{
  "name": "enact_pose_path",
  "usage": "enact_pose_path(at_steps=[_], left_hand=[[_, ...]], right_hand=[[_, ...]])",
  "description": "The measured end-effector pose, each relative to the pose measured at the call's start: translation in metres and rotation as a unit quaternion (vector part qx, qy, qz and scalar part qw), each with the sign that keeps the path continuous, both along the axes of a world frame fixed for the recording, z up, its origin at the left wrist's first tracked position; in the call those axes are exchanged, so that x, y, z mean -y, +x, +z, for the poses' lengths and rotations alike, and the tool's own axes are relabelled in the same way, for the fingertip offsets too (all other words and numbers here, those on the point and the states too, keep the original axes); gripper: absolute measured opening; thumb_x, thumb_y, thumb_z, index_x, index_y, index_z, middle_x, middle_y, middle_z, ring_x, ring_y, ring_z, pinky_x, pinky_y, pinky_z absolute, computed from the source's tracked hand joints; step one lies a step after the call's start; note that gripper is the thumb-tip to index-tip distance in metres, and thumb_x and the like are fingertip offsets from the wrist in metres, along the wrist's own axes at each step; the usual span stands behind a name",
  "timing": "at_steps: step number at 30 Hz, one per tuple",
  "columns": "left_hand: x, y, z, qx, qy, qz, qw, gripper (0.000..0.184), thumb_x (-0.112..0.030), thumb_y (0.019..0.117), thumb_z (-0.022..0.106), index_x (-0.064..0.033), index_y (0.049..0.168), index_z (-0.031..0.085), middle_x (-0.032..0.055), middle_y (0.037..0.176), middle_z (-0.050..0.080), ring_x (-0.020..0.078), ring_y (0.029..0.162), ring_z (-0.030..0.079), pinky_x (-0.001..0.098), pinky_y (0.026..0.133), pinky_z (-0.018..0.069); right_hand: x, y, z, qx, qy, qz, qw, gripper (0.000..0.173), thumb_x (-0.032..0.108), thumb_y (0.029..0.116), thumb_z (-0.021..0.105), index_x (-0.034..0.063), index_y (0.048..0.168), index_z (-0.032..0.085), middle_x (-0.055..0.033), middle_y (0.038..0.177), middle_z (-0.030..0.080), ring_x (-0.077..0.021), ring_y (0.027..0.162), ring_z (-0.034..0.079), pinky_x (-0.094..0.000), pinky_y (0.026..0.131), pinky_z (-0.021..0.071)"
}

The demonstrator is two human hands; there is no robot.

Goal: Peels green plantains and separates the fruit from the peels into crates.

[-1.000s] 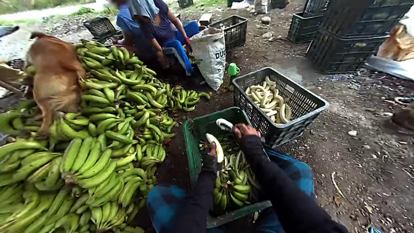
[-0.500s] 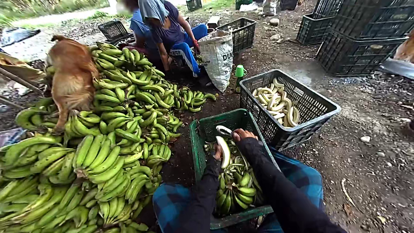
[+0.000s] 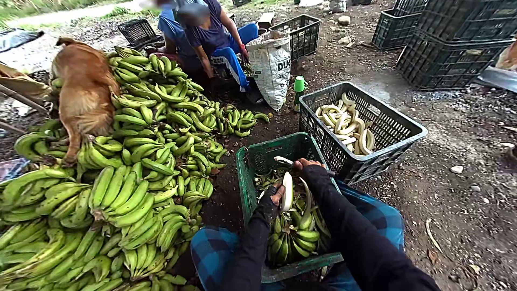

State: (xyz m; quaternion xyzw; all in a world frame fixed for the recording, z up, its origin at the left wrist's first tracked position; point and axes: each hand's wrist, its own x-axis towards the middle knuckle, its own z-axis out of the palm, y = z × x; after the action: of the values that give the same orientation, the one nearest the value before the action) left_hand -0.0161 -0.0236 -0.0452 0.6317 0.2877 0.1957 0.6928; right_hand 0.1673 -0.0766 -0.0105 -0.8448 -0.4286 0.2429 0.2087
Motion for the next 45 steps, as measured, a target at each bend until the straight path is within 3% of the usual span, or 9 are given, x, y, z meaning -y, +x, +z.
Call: enact_pose_path(at_steps=[3,9,16,25,29,34,37,40,45], left_hand=[[0.003,0.015,-0.006,0.032,-0.151,0.216,0.964,0.043,-0.027,0.1139,0.02,-0.0004,0.126,0.052,0.0074,0.094,0.063,0.0107,0.078,0.062,0.0267,0.072,0.0544],[0.016,0.019,0.028,-0.17,-0.098,0.211,0.958,0.042,-0.012,0.1126,0.029,0.0124,0.144,0.04,0.0295,0.145,0.048,0.0298,0.129,0.052,0.0394,0.109,0.0403],[0.012,0.009,0.025,-0.08,-0.093,0.212,0.97,0.037,-0.015,0.1126,0.032,0.0101,0.135,0.049,0.0204,0.121,0.061,0.0149,0.104,0.061,0.0298,0.094,0.0502],[-0.005,-0.005,-0.029,0.107,-0.282,0.205,0.931,0.047,-0.032,0.1134,0.02,-0.0028,0.109,0.056,0.0063,0.077,0.063,0.0117,0.059,0.062,0.0243,0.053,0.0544],[-0.002,0.003,-0.032,0.05,-0.243,0.227,0.942,0.043,-0.029,0.1135,0.024,-0.001,0.111,0.056,0.0055,0.08,0.063,0.0106,0.066,0.062,0.0256,0.062,0.0547],[0.009,-0.002,-0.024,-0.075,-0.122,0.233,0.962,0.033,-0.022,0.1126,0.034,0.0017,0.118,0.056,0.0086,0.088,0.063,0.0115,0.072,0.062,0.0261,0.067,0.0549],[0.014,-0.024,-0.047,-0.335,-0.024,0.167,0.927,0.05,-0.031,0.1131,0.034,0.0048,0.144,0.048,0.0249,0.14,0.056,0.0295,0.128,0.057,0.0435,0.109,0.044],[0.026,-0.017,-0.06,-0.565,0.015,0.009,0.825,0.05,-0.03,0.1134,0.03,0.0061,0.144,0.047,0.0272,0.148,0.049,0.0368,0.139,0.048,0.0527,0.114,0.0381],[-0.019,0.04,-0.027,-0.031,-0.028,0.082,0.996,0.051,-0.035,0.1124,0.026,0.0053,0.137,0.045,0.0165,0.111,0.066,0.017,0.089,0.066,0.032,0.076,0.057]], right_hand=[[0.016,-0.03,-0.028,0.017,0.122,0.002,0.992,0.045,0.035,0.1075,0.048,0.0094,0.142,0.062,-0.0303,0.135,0.061,-0.0527,0.13,0.053,-0.0694,0.109,0.0347],[0.068,-0.082,-0.097,0.034,0.258,-0.034,0.965,0.037,0.021,0.0986,0.057,-0.0012,0.125,0.071,-0.0342,0.124,0.064,-0.0593,0.12,0.056,-0.0733,0.101,0.0386],[0.02,-0.038,-0.02,-0.013,-0.058,0.003,0.998,0.049,0.044,0.1116,0.035,0.0204,0.152,0.052,-0.0232,0.145,0.057,-0.0442,0.14,0.047,-0.0636,0.115,0.029],[0.048,-0.009,-0.053,-0.026,0.064,-0.02,0.997,0.045,0.03,0.1097,0.043,0.0078,0.146,0.056,-0.0248,0.142,0.059,-0.0461,0.137,0.049,-0.069,0.114,0.0262],[0.062,-0.035,-0.075,0.012,0.152,0.134,0.979,0.04,0.03,0.1031,0.057,0.005,0.132,0.068,-0.0271,0.131,0.065,-0.0499,0.127,0.056,-0.0719,0.108,0.0328],[0.016,-0.016,-0.109,-0.055,-0.04,-0.078,0.995,0.05,0.039,0.111,0.041,0.0054,0.146,0.055,-0.0311,0.142,0.056,-0.0478,0.137,0.05,-0.0638,0.116,0.0309],[0.035,-0.01,-0.115,-0.133,-0.223,-0.047,0.965,0.054,0.033,0.1135,0.031,-0.0031,0.151,0.044,-0.0262,0.156,0.045,-0.0383,0.148,0.041,-0.0561,0.121,0.0309],[0.068,-0.017,-0.136,-0.158,-0.216,-0.064,0.961,0.048,0.032,0.1133,0.034,0.0009,0.143,0.054,-0.0221,0.142,0.058,-0.0329,0.134,0.056,-0.0509,0.113,0.0427],[0.086,-0.018,-0.161,-0.25,-0.162,-0.159,0.941,0.051,0.04,0.1122,0.037,0.0017,0.139,0.056,-0.0197,0.13,0.064,-0.0265,0.117,0.064,-0.0444,0.103,0.0493]])
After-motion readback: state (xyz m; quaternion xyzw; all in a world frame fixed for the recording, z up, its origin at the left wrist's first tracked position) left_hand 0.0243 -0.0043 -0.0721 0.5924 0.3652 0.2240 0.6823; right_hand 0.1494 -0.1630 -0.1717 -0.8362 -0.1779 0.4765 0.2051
